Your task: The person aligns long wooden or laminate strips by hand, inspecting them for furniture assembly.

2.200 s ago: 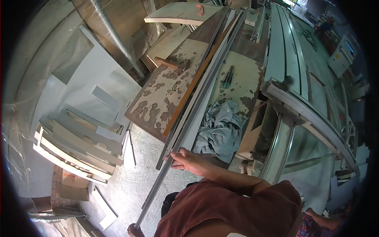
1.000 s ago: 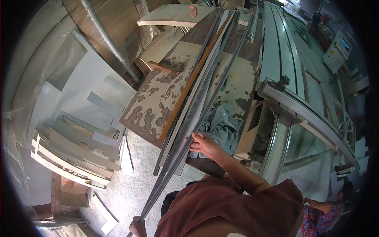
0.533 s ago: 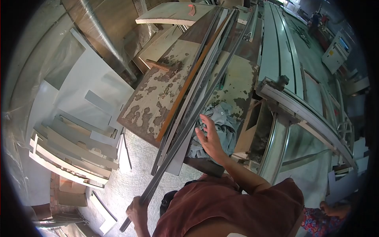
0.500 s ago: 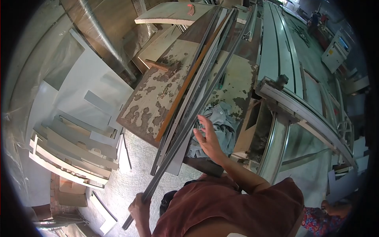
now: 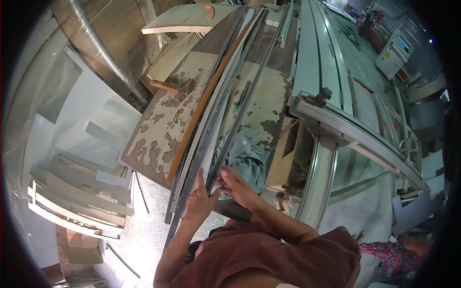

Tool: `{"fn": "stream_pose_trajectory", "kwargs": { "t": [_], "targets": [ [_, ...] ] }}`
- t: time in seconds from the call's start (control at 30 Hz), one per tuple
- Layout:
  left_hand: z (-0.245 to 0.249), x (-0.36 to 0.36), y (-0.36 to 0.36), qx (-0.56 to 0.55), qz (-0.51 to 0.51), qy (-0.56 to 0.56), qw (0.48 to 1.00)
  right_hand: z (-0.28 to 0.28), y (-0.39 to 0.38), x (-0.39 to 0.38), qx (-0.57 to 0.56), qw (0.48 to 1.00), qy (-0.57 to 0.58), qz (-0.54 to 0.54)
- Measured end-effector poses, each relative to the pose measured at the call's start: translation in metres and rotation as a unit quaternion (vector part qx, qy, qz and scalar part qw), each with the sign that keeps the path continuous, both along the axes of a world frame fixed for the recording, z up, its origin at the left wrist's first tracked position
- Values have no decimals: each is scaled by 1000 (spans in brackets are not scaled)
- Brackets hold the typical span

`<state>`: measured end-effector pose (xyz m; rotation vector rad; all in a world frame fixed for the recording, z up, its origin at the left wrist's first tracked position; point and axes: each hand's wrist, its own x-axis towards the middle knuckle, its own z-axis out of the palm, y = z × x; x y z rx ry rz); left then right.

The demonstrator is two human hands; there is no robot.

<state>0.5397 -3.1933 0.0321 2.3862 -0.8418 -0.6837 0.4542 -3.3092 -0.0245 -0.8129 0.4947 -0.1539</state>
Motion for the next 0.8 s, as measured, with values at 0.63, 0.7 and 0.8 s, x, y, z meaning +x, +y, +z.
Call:
{"fn": "stream_pose_trajectory", "kwargs": {
  "t": [0.63, 0.7, 0.8],
  "targets": [
    [7, 7, -4, -67, -15, 419, 905, 3, -103, 33, 42, 998, 2, -54],
    [7, 8, -16, -87, 0, 418, 904, 7, -109, 33, 48, 995, -27, -86],
    [16, 9, -41, -107, 3, 376, 920, 14, -108, 26, 33, 997, -10, -66]
  ]
}}
